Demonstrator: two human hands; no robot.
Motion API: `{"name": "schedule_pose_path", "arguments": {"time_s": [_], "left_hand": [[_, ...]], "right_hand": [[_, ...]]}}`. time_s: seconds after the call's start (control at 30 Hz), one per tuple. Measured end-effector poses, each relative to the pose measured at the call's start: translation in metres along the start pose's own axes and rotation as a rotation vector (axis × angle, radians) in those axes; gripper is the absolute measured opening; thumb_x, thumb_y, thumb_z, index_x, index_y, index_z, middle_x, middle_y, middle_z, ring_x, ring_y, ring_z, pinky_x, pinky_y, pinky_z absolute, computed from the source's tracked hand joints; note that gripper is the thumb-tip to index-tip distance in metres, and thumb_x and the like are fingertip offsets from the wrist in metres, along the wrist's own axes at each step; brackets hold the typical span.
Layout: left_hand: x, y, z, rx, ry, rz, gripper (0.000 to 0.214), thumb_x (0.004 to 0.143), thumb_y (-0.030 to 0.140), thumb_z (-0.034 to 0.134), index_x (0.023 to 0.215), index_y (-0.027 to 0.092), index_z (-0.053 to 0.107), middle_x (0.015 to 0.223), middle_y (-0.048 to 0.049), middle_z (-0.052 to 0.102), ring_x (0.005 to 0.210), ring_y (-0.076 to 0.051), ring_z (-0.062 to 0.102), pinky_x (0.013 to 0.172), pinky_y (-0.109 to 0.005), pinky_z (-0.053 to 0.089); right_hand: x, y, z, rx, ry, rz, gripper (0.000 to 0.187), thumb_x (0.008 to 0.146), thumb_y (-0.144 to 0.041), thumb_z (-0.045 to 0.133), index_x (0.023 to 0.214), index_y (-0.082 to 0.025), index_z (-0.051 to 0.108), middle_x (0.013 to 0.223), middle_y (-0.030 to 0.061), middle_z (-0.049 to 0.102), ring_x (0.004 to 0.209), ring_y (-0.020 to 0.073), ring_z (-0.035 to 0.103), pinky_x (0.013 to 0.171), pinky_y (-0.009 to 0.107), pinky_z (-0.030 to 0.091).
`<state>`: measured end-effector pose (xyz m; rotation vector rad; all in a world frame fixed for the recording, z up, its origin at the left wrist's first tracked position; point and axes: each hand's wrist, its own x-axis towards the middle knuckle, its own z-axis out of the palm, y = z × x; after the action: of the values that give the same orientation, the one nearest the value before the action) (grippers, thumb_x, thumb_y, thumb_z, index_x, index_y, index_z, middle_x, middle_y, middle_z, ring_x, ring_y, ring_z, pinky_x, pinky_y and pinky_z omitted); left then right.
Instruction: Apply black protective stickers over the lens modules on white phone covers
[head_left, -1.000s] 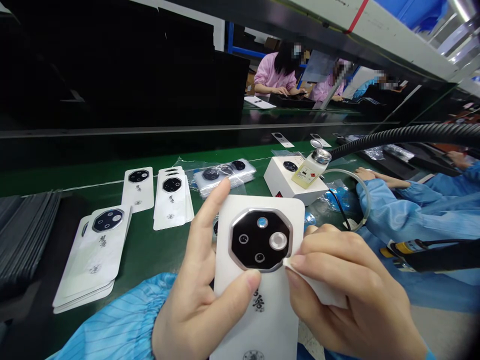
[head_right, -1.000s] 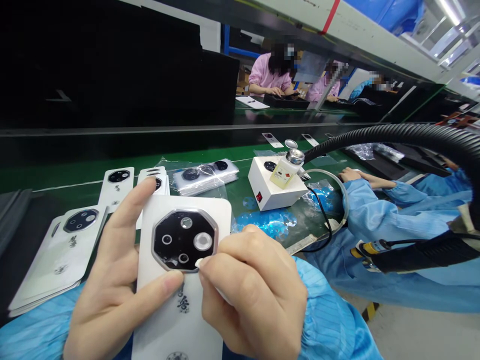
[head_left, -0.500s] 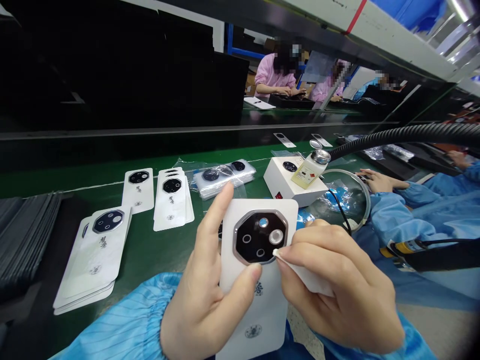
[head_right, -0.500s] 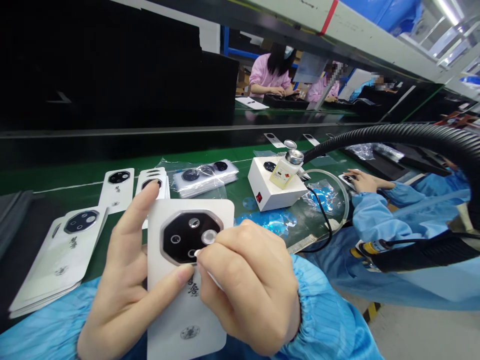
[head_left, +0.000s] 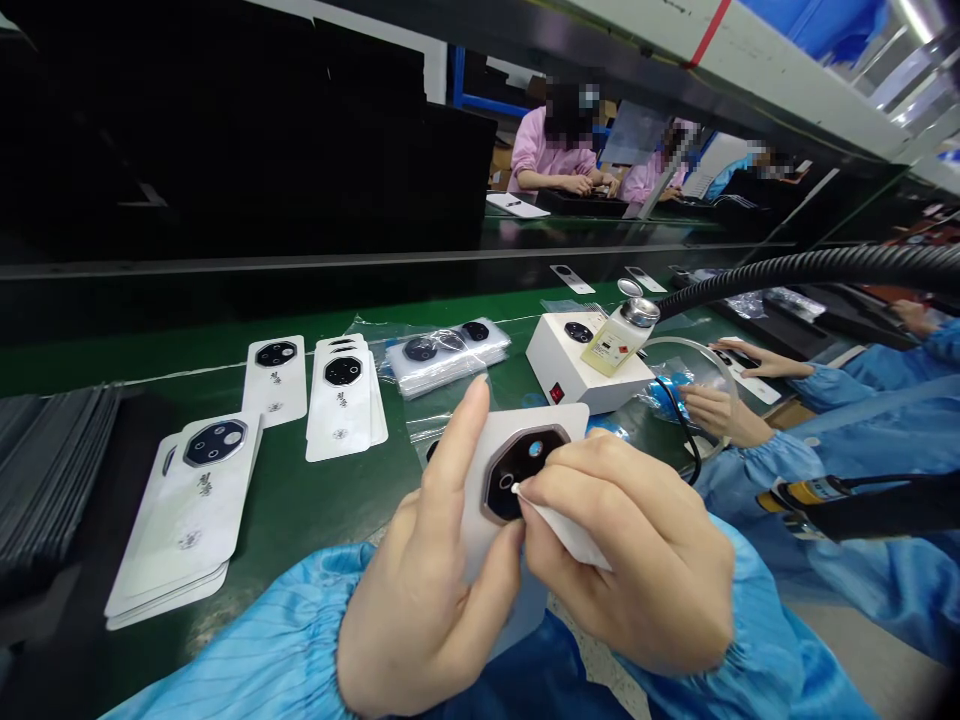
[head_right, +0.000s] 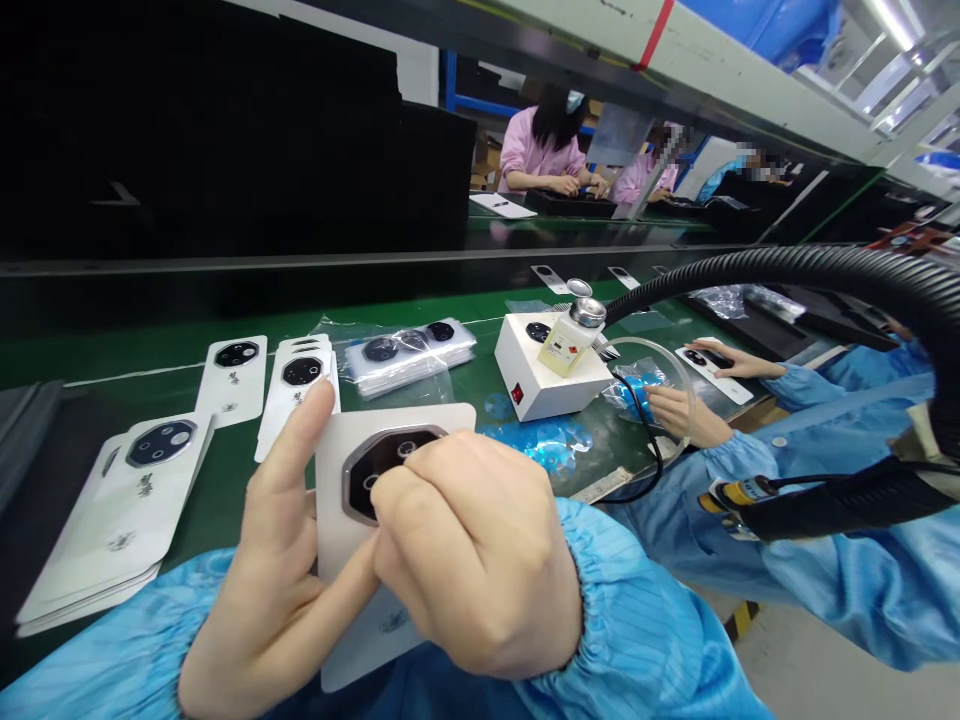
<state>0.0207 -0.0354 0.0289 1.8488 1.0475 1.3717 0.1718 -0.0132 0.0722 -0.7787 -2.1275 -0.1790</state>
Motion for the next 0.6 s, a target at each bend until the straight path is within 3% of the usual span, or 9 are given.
{"name": "schedule_pose_path", "arguments": {"time_s": [0.1,0.17,0.23,0.37,0.6], "left_hand": [[0.001,0.000,0.001,0.123,-0.007,0.082,0.078,0.085,0.016,0.047,0.147,0.031,0.002,0.131,-0.0059,0.056,0.098,-0.024,0.067,0.077,-0.036,0.061],[0.004,0.000,0.002,0.135,-0.028,0.135,0.080,0.084,0.012,0.046,0.147,0.027,0.000,0.106,-0.0035,0.069,0.080,-0.020,0.070,0.070,-0.032,0.061],[0.008,0.001,0.003,0.152,-0.040,0.190,0.081,0.084,0.010,0.044,0.147,0.025,-0.004,0.091,-0.0015,0.072,0.068,-0.018,0.069,0.061,-0.030,0.059],[0.010,0.001,0.005,0.285,0.011,0.239,0.080,0.083,0.008,0.043,0.147,0.020,-0.004,0.092,-0.0057,0.071,0.059,-0.019,0.066,0.050,-0.031,0.054],[0.012,-0.001,0.006,0.375,0.030,0.274,0.079,0.083,0.005,0.043,0.147,0.015,-0.002,0.084,-0.0048,0.070,0.058,-0.016,0.063,0.051,-0.028,0.051]], "right_hand": [[0.001,0.001,0.001,0.015,-0.020,-0.001,0.009,0.080,-0.007,0.054,0.080,-0.016,0.056,0.072,0.0008,0.058,0.068,0.0117,0.053,0.065,0.026,0.047],[0.000,0.001,0.002,0.032,-0.031,0.009,0.008,0.081,-0.008,0.053,0.080,-0.016,0.055,0.073,0.0014,0.058,0.068,0.0121,0.053,0.062,0.026,0.046],[-0.002,0.001,0.004,0.042,-0.026,0.024,0.008,0.081,-0.009,0.053,0.080,-0.017,0.055,0.074,0.0018,0.058,0.068,0.0123,0.052,0.060,0.026,0.044],[-0.004,0.001,0.010,0.022,0.000,0.052,0.008,0.082,-0.010,0.051,0.080,-0.017,0.054,0.073,0.0017,0.057,0.065,0.0118,0.049,0.057,0.026,0.041],[-0.001,0.001,0.013,-0.010,-0.027,0.051,0.009,0.082,-0.008,0.051,0.077,-0.016,0.053,0.071,0.0016,0.057,0.062,0.0108,0.048,0.054,0.026,0.039]]}}
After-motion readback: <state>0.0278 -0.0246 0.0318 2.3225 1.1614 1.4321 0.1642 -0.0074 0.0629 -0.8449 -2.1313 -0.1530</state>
